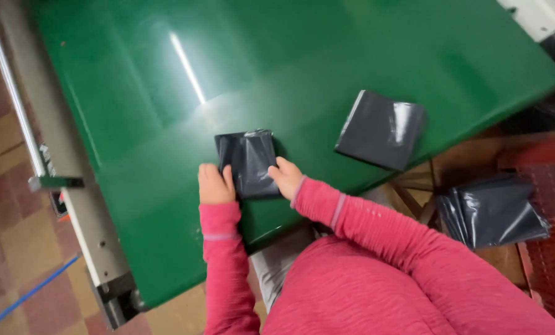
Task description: The recorder folds black plastic bags into squares and places them into a red plastic crate.
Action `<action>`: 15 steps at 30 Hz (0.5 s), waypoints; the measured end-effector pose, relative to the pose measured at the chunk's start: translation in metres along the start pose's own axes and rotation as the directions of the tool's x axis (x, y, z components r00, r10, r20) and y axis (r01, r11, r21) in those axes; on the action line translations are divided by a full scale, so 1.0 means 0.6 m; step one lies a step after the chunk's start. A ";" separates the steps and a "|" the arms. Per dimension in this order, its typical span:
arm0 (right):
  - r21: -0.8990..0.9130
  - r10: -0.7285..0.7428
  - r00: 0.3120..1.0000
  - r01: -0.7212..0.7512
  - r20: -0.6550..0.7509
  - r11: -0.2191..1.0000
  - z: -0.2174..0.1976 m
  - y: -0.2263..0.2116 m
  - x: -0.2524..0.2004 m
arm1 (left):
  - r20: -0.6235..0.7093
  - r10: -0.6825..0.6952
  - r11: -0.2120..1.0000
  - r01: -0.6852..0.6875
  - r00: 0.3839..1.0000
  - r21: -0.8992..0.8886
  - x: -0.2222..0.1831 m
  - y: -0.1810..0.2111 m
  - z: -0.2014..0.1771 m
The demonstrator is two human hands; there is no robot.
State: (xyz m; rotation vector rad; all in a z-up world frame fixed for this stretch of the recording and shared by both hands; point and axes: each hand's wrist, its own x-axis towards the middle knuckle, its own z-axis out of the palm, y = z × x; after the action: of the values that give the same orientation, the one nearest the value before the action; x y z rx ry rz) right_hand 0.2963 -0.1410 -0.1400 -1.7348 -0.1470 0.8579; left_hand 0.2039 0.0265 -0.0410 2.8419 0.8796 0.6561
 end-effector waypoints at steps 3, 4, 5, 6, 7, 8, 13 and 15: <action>0.034 -0.459 0.854 0.481 -0.244 0.876 -0.077 -0.070 -0.079 | 0.029 0.154 0.919 -0.132 0.988 -0.371 0.013 0.070 -0.053; 0.029 -0.487 0.805 0.527 -0.339 0.849 -0.110 -0.081 -0.101 | 0.020 0.206 0.851 -0.169 0.978 -0.497 0.004 0.112 -0.086; 0.018 -0.509 0.745 0.571 -0.430 0.821 -0.141 -0.092 -0.122 | 0.003 0.253 0.763 -0.198 0.967 -0.615 -0.005 0.152 -0.118; 0.020 -0.491 0.757 0.552 -0.431 0.834 -0.182 -0.092 -0.135 | 0.025 0.252 0.764 -0.183 0.967 -0.618 -0.004 0.194 -0.102; -0.220 -0.555 0.646 0.527 -0.524 0.821 -0.223 -0.093 -0.148 | 0.077 0.222 0.747 -0.119 0.972 -0.654 -0.004 0.236 -0.087; -0.460 -0.654 0.500 0.467 -0.567 0.755 -0.277 -0.106 -0.142 | 0.098 0.192 0.718 -0.071 0.976 -0.692 0.014 0.287 -0.063; -0.078 -0.400 0.599 0.490 -0.694 0.868 -0.410 -0.051 -0.128 | 0.101 0.236 0.529 -0.040 0.966 -0.848 0.018 0.418 0.005; -0.012 -0.235 0.614 0.345 -0.754 0.939 -0.462 -0.036 -0.114 | 0.086 0.294 0.445 -0.056 0.952 -0.894 0.035 0.460 -0.005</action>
State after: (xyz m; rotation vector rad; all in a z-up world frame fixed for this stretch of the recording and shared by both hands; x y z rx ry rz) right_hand 0.4222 -0.3865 -0.0624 -1.7370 0.1821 -0.1414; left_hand 0.3607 -0.1906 0.0285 1.9435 0.0700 0.5436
